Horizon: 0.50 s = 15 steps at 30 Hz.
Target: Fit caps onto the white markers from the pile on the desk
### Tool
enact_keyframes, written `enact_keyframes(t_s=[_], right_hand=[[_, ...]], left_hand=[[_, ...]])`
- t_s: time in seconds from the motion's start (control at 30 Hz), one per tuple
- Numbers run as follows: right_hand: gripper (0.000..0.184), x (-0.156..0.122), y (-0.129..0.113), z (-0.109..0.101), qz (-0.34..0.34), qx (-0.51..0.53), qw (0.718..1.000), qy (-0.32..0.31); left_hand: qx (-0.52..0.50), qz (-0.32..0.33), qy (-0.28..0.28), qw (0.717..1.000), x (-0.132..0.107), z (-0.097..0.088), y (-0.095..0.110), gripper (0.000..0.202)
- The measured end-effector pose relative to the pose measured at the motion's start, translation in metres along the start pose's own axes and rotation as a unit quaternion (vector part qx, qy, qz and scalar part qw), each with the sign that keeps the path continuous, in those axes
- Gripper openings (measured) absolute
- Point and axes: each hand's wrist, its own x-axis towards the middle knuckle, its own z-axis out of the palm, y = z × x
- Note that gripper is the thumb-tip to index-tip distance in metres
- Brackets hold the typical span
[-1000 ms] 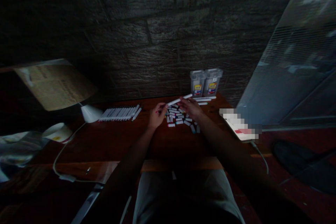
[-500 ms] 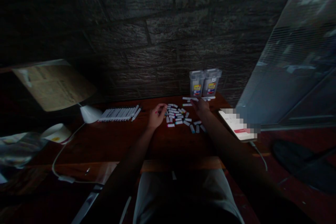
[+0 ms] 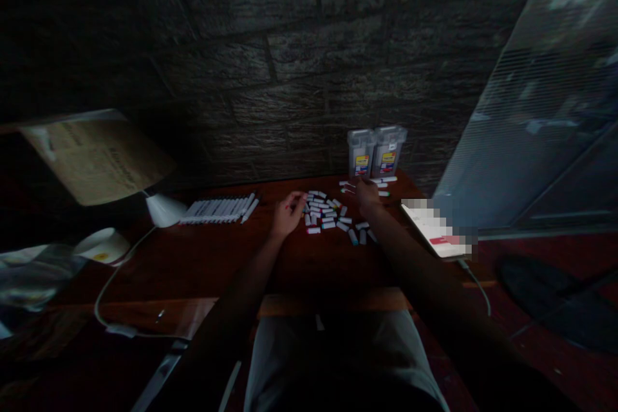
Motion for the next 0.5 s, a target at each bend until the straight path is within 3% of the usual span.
enact_keyframes(t_s=[0.13, 0.23, 0.33, 0.5], right_hand=[[0.014, -0.007, 0.001, 0.002, -0.04, -0.085, 0.995, -0.045], [0.016, -0.007, 0.005, 0.003, -0.08, -0.147, 0.983, -0.068], [0.015, -0.003, 0.012, 0.004, -0.1, -0.191, 0.972, -0.09], [0.016, 0.003, 0.021, 0.001, -0.13, -0.232, 0.957, -0.119]], left_hand=[[0.036, -0.004, -0.004, 0.999, 0.001, 0.0, -0.001, 0.032], [0.145, -0.038, 0.024, 0.988, 0.003, -0.003, -0.004, 0.03], [0.276, -0.099, 0.04, 0.955, 0.005, -0.01, -0.009, 0.026], [0.404, -0.231, 0.012, 0.885, 0.007, -0.024, -0.024, 0.049]])
